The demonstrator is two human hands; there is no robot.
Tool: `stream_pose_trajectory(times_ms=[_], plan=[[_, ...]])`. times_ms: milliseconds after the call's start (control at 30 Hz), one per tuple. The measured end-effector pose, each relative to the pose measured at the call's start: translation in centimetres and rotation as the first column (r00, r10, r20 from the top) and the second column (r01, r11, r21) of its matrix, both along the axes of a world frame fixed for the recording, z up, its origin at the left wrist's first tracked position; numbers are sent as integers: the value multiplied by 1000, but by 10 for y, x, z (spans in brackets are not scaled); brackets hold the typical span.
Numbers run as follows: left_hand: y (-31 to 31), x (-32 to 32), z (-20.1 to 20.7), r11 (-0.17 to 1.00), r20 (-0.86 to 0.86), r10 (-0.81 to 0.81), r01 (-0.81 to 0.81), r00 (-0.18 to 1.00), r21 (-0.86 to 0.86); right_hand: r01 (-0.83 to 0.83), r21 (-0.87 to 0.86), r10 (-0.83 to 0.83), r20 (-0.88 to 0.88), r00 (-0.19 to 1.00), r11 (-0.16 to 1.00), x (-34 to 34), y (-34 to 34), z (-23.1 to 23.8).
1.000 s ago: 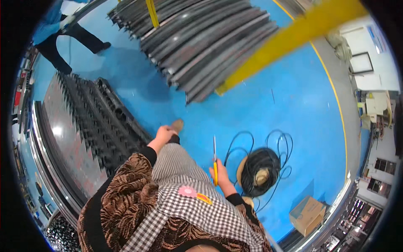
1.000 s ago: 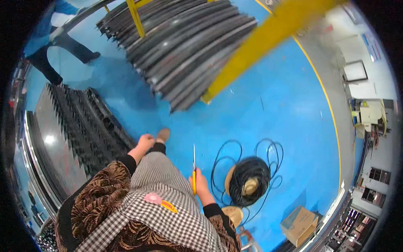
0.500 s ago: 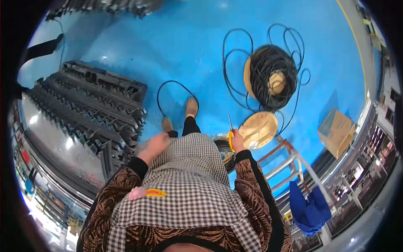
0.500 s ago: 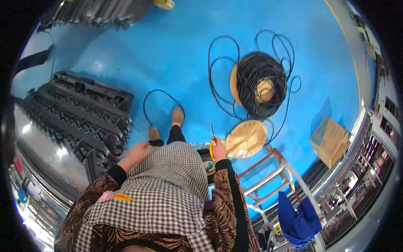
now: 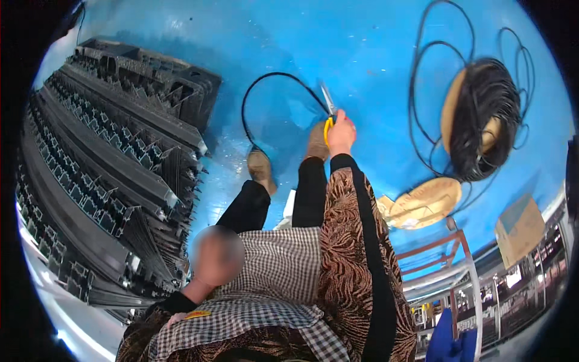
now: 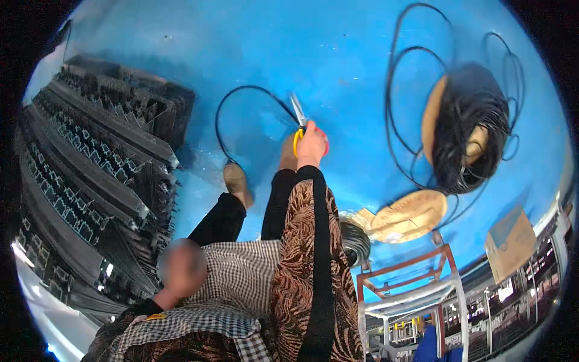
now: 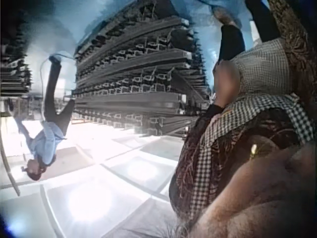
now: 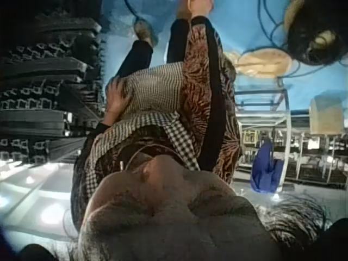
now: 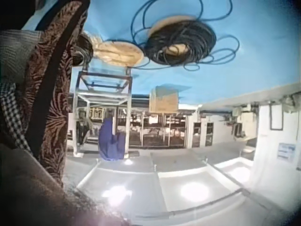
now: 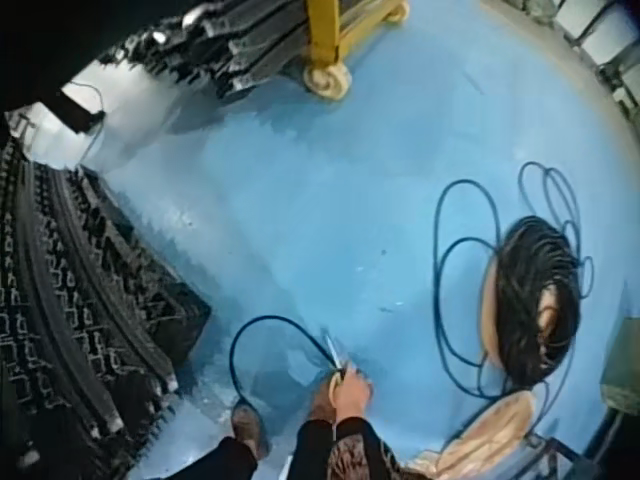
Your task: The person is attaching rubber seals to long metal profiles and cutting them to size with scissors.
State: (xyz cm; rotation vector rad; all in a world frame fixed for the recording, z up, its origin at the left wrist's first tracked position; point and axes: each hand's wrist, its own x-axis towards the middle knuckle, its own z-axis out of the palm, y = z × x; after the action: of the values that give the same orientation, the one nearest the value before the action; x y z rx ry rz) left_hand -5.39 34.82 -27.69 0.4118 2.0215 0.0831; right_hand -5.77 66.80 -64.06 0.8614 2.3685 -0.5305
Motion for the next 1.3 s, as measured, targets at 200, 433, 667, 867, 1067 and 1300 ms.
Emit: stream_pose_trajectory(times_ms=[200, 433, 667, 867, 1067, 1300], plan=[[-5, 0, -9, 995, -70, 104, -103, 992, 10, 30, 21, -22, -292, 956, 999, 12, 2, -22], [28, 8, -12, 909, -79, 272, -229, 959, 347, 428, -668, -684, -168, 710, 608, 75, 66, 122], [231, -27, 52, 437, 643, 124, -623, 756, 649, 364, -831, -795, -146, 588, 422, 46, 40, 420], [254, -38, 177, 615, 806, -59, -615, 589, 494, 132, -967, -933, -164, 321, 216, 79, 56, 556], [268, -132, 348, 148, 882, -87, -870, 463, 471, -88, -851, -794, -517, 320, 518, 123, -30, 598], [254, -218, 404, 110, 696, -246, -694, 675, 712, 95, -427, -377, -648, 661, 899, 195, -71, 563]])
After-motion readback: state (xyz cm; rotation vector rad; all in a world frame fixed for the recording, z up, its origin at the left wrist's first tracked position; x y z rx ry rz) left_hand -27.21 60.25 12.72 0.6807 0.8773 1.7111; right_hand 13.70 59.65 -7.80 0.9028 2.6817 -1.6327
